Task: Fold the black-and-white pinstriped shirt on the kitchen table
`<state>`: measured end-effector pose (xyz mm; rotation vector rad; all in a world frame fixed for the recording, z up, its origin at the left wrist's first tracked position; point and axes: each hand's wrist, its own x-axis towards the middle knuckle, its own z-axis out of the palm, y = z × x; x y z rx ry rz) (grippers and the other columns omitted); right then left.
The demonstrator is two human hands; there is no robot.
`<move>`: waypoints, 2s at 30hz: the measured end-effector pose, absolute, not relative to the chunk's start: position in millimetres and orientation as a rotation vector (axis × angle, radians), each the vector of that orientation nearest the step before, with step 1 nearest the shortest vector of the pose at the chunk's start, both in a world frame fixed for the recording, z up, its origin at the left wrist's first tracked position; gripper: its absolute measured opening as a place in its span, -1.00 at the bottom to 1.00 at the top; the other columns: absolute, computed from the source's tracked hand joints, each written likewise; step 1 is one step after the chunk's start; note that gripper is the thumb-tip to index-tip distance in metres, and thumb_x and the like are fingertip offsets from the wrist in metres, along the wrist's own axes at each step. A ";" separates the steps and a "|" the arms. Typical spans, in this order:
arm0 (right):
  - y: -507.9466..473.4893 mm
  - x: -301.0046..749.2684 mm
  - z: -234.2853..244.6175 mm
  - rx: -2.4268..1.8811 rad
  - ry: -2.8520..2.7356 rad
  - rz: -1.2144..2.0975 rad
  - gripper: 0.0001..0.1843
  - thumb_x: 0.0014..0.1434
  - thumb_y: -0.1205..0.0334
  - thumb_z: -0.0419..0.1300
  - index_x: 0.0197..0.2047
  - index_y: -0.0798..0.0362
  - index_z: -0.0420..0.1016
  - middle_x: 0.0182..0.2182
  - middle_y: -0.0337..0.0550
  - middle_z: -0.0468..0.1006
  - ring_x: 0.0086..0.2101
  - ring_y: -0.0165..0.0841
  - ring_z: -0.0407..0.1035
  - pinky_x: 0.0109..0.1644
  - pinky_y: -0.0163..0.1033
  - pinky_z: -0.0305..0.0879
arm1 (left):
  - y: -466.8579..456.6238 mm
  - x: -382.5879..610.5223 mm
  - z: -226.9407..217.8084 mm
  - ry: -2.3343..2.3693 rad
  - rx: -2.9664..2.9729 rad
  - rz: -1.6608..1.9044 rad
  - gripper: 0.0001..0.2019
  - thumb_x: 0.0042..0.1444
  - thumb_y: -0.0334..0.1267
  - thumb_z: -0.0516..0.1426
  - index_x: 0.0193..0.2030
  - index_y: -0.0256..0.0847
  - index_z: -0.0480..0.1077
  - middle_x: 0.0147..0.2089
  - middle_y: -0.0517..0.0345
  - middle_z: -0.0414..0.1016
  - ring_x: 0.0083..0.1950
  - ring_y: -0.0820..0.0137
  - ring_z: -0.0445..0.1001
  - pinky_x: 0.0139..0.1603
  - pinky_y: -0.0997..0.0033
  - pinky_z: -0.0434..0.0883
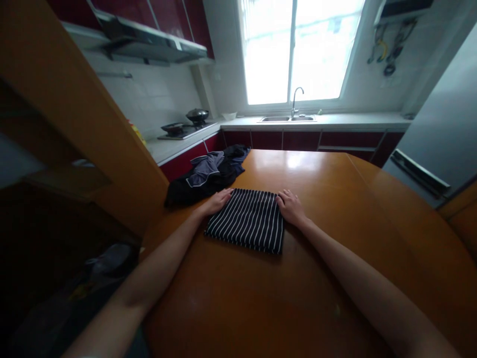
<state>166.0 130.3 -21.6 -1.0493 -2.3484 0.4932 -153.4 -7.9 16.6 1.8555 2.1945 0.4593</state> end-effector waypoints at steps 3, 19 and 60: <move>136.4 168.8 -19.1 -1.090 -2.162 0.543 -0.42 0.43 0.10 -0.12 0.26 0.27 0.44 0.28 0.22 0.40 0.32 -0.12 0.22 0.42 -0.01 0.06 | -7.6 -152.2 25.2 2.192 1.911 0.699 -0.42 0.41 -0.09 -0.17 0.39 -0.43 0.25 0.44 -0.17 0.24 0.48 0.20 0.18 0.50 0.13 0.08; 141.0 169.3 -17.9 -1.131 -2.010 0.585 -0.53 0.37 0.15 -0.02 0.17 0.15 0.54 0.13 0.07 0.57 0.13 -0.22 0.42 0.26 -0.16 0.26 | -68.9 43.6 31.5 1.170 2.788 0.371 -0.37 0.31 0.10 0.15 0.44 -0.03 0.20 0.53 0.03 0.09 0.57 0.04 -0.10 0.51 -0.20 -0.04; 155.7 178.9 -6.9 -1.375 -2.035 0.900 -0.71 0.16 0.31 0.19 -0.57 0.14 0.56 -0.64 -0.18 0.53 -0.60 -0.45 0.36 -0.56 -0.40 0.06 | -63.6 44.3 41.7 0.962 3.144 0.383 -0.81 0.44 -0.15 0.06 0.00 -0.17 0.43 -0.17 0.11 0.52 -0.14 0.35 0.50 -0.13 0.35 0.41</move>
